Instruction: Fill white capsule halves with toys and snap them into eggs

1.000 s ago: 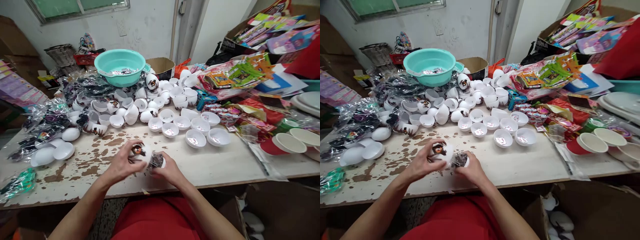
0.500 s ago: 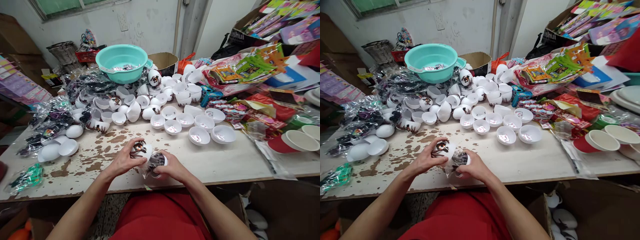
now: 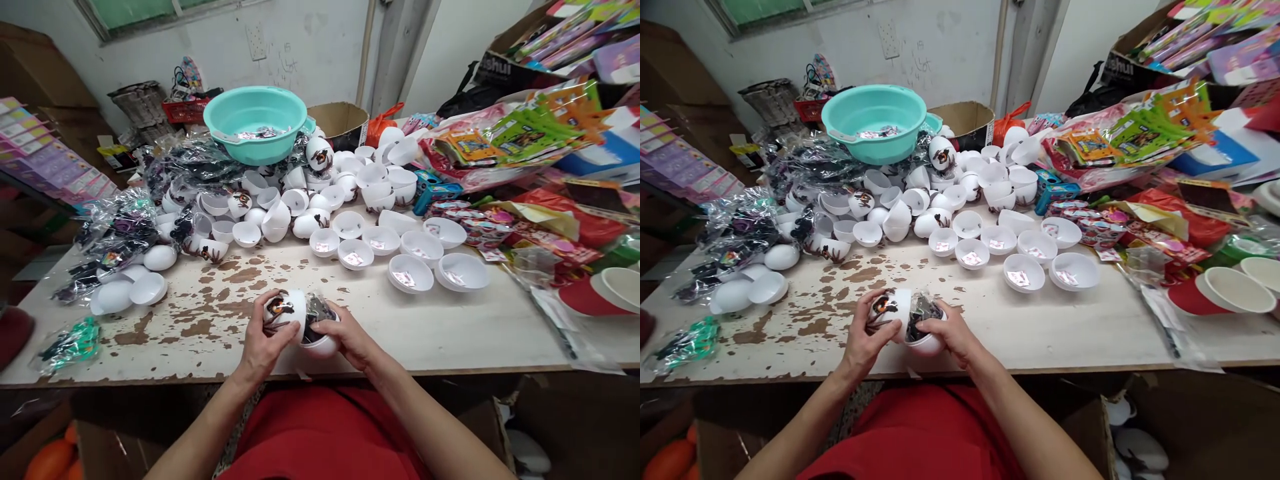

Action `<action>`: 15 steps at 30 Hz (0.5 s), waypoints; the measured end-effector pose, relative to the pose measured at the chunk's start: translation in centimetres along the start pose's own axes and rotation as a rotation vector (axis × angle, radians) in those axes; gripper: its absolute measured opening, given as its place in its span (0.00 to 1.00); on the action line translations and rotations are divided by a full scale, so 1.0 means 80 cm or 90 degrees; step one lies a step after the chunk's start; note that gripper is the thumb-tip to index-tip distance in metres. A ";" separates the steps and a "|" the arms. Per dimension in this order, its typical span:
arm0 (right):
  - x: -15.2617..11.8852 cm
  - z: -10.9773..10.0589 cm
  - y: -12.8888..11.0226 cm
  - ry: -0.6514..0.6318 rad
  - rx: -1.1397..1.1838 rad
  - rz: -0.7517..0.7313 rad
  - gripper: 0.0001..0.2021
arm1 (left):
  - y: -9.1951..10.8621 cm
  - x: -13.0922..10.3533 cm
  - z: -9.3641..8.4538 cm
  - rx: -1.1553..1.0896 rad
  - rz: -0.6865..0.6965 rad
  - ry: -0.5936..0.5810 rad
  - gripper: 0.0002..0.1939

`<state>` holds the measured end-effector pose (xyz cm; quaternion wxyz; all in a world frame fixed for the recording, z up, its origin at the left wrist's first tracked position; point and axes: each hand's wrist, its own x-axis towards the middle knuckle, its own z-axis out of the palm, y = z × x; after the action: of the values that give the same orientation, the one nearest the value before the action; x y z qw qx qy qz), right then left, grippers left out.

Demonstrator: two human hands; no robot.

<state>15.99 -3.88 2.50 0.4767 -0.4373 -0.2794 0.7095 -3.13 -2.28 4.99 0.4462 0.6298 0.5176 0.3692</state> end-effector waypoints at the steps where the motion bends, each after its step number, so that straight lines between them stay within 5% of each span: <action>1: 0.000 0.002 -0.001 -0.008 -0.033 -0.004 0.24 | 0.001 0.001 0.002 0.007 0.011 -0.003 0.30; 10: 0.001 0.009 -0.005 -0.077 -0.256 0.002 0.20 | 0.010 0.015 -0.012 0.156 0.127 -0.103 0.25; 15: -0.002 0.014 0.005 -0.113 -0.294 0.027 0.19 | 0.016 0.027 -0.020 0.155 0.026 -0.271 0.26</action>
<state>14.83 -4.15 2.71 0.3225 -0.4764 -0.4658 0.6724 -3.75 0.07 6.73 0.4581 0.7529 0.4400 0.1722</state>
